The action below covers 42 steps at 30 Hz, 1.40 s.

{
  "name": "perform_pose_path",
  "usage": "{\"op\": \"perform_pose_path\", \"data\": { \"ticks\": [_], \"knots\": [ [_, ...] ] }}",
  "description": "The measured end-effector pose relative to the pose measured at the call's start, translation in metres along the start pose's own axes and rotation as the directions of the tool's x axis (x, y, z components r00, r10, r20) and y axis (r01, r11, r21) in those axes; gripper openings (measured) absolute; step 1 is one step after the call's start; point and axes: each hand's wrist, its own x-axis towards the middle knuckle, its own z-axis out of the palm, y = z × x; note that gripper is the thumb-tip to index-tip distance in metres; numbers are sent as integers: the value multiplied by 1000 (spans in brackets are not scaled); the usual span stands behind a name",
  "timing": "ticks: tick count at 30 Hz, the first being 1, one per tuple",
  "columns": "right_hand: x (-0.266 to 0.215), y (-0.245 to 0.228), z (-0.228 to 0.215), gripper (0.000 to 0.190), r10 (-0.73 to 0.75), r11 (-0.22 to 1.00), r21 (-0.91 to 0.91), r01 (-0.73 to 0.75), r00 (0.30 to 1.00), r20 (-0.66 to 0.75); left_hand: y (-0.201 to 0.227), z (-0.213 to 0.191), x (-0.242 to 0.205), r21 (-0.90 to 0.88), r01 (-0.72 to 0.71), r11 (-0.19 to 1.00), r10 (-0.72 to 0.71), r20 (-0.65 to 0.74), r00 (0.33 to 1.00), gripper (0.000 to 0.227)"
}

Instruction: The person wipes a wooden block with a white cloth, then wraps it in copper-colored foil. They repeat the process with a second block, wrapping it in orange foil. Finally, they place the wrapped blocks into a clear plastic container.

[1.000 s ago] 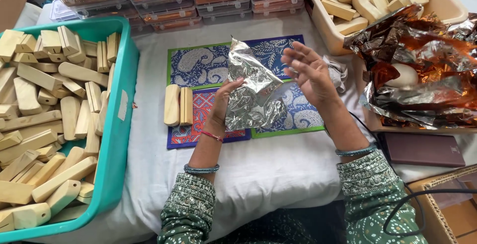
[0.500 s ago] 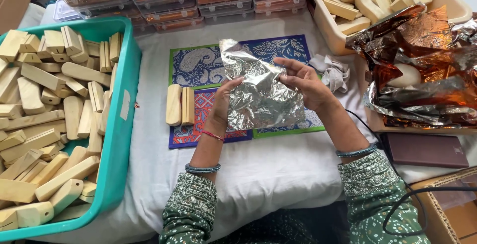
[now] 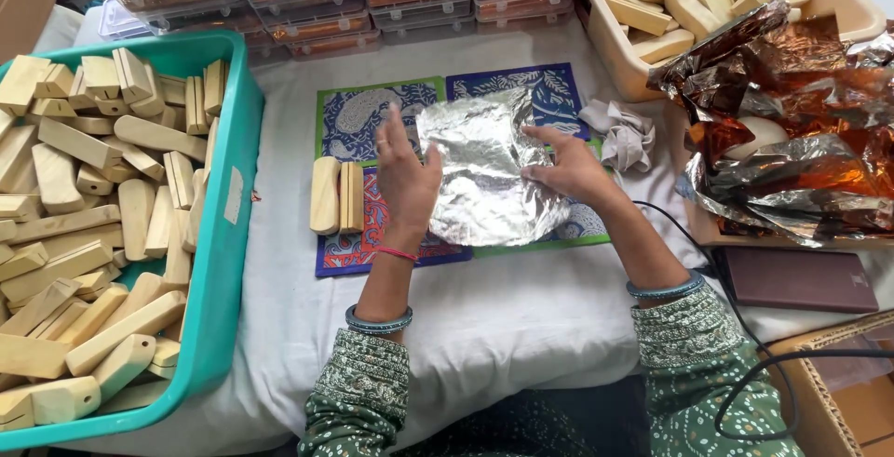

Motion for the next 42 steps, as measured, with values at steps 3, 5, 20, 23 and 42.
{"op": "perform_pose_path", "data": {
  "ticks": [3, 5, 20, 23, 42],
  "knots": [
    [-1, 2, 3, 73, -98, 995, 7, 98, 995, 12, -11, 14, -4, 178, -293, 939, 323, -171, 931, 59],
    [0, 6, 5, 76, -111, 991, -71, 111, 994, 15, -9, 27, -14, 188, -359, 914, 376, -65, 924, 55],
    [-7, 7, 4, 56, -361, 815, -515, 266, 928, -90, 11, 62, -53, 386, -456, 802, 124, 639, 759, 84],
    [-1, 18, 9, 55, -443, 752, -544, 373, 896, 2, 7, 65, -55, 389, -474, 790, 130, 649, 750, 92],
    [20, -108, 106, 34, -762, 445, -302, 843, 534, 366, -17, 88, -69, 434, -521, 735, 254, 536, 805, 110]
  ]
}}
